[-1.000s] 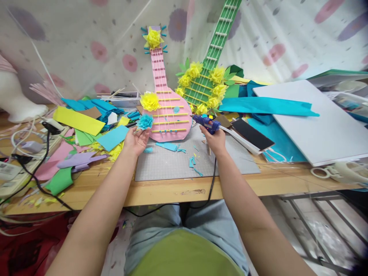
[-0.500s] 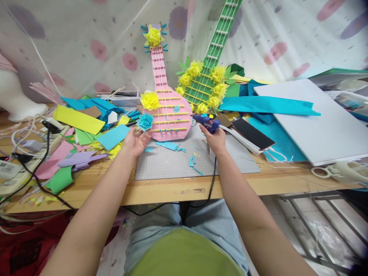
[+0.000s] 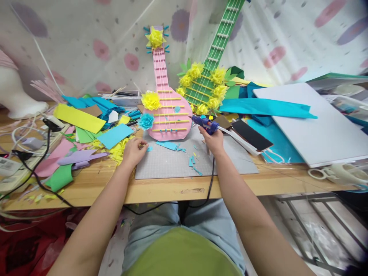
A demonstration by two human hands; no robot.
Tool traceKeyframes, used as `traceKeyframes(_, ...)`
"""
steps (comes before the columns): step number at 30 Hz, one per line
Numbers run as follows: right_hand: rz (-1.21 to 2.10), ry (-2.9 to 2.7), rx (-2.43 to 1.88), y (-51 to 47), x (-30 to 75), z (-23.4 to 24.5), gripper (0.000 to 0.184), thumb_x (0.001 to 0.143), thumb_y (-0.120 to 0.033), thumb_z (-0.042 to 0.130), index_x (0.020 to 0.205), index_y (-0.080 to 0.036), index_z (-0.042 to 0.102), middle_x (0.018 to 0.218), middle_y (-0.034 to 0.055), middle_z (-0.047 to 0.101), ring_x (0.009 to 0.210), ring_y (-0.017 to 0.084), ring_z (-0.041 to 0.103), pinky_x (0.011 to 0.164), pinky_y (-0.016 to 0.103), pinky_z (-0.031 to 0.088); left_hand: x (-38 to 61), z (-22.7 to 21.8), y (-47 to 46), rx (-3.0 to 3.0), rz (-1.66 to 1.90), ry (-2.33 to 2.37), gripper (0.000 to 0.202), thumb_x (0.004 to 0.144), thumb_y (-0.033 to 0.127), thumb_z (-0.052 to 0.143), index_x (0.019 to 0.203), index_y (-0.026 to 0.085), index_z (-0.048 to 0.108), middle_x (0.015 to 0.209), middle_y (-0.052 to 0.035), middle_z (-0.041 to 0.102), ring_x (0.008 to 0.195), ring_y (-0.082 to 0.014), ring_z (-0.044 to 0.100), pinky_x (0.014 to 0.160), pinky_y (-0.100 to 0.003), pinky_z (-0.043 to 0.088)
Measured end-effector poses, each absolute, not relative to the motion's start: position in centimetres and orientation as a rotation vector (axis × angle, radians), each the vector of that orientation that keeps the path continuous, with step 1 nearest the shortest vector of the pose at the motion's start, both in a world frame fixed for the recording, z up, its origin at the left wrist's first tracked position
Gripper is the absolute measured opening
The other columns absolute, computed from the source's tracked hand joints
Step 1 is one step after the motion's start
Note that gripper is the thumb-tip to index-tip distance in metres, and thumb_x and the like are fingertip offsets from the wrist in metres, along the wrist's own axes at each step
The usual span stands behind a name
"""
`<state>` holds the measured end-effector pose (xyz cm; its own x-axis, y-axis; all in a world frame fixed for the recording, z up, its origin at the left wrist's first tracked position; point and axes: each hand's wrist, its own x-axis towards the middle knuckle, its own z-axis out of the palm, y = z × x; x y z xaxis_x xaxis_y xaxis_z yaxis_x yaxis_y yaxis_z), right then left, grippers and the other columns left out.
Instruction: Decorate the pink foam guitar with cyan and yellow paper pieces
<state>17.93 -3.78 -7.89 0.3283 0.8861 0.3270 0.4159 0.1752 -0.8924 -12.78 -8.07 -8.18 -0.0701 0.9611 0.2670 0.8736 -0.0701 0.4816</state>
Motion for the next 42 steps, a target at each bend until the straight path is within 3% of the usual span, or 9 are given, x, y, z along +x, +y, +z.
traceKeyframes(9, 0.506, -1.404, -1.429, -4.8, 16.6, -7.7, 0.052, 0.064, -0.061, 0.061, 0.073, -0.011, 0.069, 0.059, 0.0027, 0.059, 0.059, 0.016, 0.052, 0.057, 0.027, 0.04, -13.5, -9.2, -8.1, 2.126, 0.803, 1.849, 0.021, 0.071, 0.034, 0.06, 0.085, 0.019, 0.067, 0.082, -0.0043, 0.058, 0.072, -0.0176, 0.052, 0.072, -0.032, 0.043)
traceKeyframes(18, 0.55, -1.49, -1.391, -5.2, 15.5, -8.1, 0.053, 0.065, -0.062, 0.06, 0.08, -0.013, 0.07, 0.063, 0.0027, 0.061, 0.063, 0.019, 0.056, 0.059, 0.028, 0.041, -13.2, -9.4, -7.9, 1.958, 0.952, 1.822, 0.01, 0.069, 0.028, 0.06, 0.074, 0.019, 0.059, 0.073, -0.0005, 0.054, 0.065, -0.0143, 0.048, 0.063, -0.028, 0.04)
traceKeyframes(25, 0.549, -1.515, -1.396, -5.5, 15.1, -8.1, 0.048, 0.066, -0.06, 0.06, 0.076, -0.015, 0.069, 0.063, 0.0022, 0.062, 0.061, 0.018, 0.055, 0.056, 0.027, 0.041, -13.1, -9.7, -7.6, 1.634, 1.225, 1.702, 0.031, 0.068, 0.029, 0.06, 0.097, 0.018, 0.062, 0.077, -0.0001, 0.062, 0.063, -0.0117, 0.051, 0.065, -0.026, 0.041)
traceKeyframes(31, 0.509, -1.571, -1.393, -5.7, 14.8, -8.1, 0.046, 0.069, -0.06, 0.058, 0.075, -0.015, 0.069, 0.065, 0.0019, 0.063, 0.063, 0.018, 0.056, 0.054, 0.026, 0.04, -12.7, -9.4, -7.3, 1.408, 1.317, 1.689, 0.02, 0.064, 0.031, 0.062, 0.078, 0.017, 0.069, 0.072, -0.0016, 0.064, 0.062, -0.012, 0.052, 0.061, -0.025, 0.042)
traceKeyframes(42, 0.504, -1.589, -1.403, -6.1, 14.3, -7.9, 0.046, 0.068, -0.061, 0.057, 0.075, -0.017, 0.067, 0.069, 0.0033, 0.065, 0.065, 0.02, 0.059, 0.055, 0.026, 0.04, -11.9, -7.8, -8.1, 1.193, 1.565, 1.523, 0.023, 0.059, 0.034, 0.066, 0.075, 0.017, 0.067, 0.064, 0.0008, 0.06, 0.056, -0.0097, 0.051, 0.052, -0.021, 0.04)
